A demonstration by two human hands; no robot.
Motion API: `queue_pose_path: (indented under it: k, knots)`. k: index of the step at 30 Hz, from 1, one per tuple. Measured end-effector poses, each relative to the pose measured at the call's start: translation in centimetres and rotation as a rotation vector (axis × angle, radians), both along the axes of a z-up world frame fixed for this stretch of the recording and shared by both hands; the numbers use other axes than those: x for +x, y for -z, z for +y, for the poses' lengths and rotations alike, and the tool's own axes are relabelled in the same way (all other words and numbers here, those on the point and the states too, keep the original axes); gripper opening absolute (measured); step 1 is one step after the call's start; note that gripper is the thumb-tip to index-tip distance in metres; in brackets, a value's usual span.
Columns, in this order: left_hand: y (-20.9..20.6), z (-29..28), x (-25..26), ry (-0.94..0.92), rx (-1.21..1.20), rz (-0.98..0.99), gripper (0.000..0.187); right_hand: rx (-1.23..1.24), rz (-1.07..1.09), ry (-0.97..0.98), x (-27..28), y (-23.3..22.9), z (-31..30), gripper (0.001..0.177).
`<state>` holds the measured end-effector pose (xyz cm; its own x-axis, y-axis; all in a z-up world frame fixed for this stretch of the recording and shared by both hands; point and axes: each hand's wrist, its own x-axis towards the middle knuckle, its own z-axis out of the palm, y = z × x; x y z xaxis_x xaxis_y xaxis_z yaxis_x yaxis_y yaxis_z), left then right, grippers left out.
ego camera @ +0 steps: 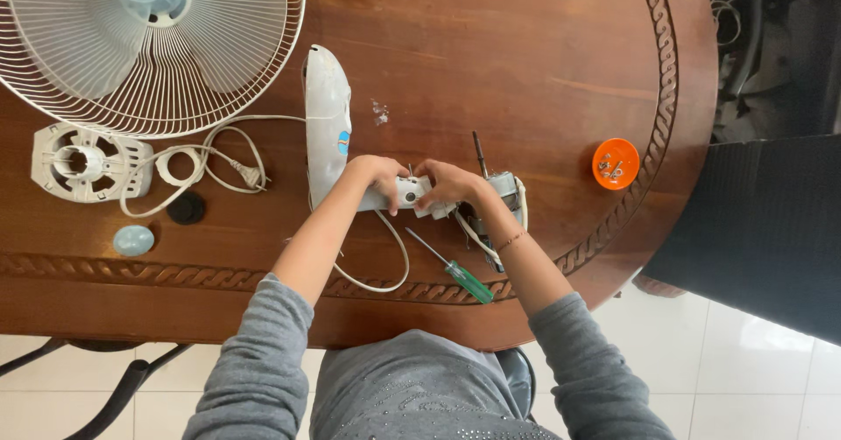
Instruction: The person assembles a white handheld electrical appliance by attaching a motor unit to its body and securing it with screws. They use a green screwdriver to tighten multiple screws on the back of the device while working at a wooden table.
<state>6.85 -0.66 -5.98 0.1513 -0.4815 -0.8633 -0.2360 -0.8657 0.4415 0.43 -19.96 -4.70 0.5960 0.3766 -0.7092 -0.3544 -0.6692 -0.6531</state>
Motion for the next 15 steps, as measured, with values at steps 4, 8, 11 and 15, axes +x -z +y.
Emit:
queue_pose_path:
  k: [4,8,11,15]
  knots:
    - [0.5,0.4,-0.2,-0.015,-0.049,-0.041,0.098,0.002,-0.176,0.072,-1.5,-1.6,0.1,0.074]
    - [1.4,0.2,-0.3,0.007,-0.038,-0.043,0.098,0.02,-0.307,0.152,-3.3,-3.3,0.9,0.074]
    - [2.0,-0.1,-0.2,0.018,-0.054,-0.046,0.099,-0.074,-0.21,0.172,-3.7,-3.7,1.3,0.082]
    - [0.9,0.3,-0.8,0.035,-0.125,-0.115,0.094,-0.149,-0.219,0.085,-2.8,-2.9,1.1,0.073]
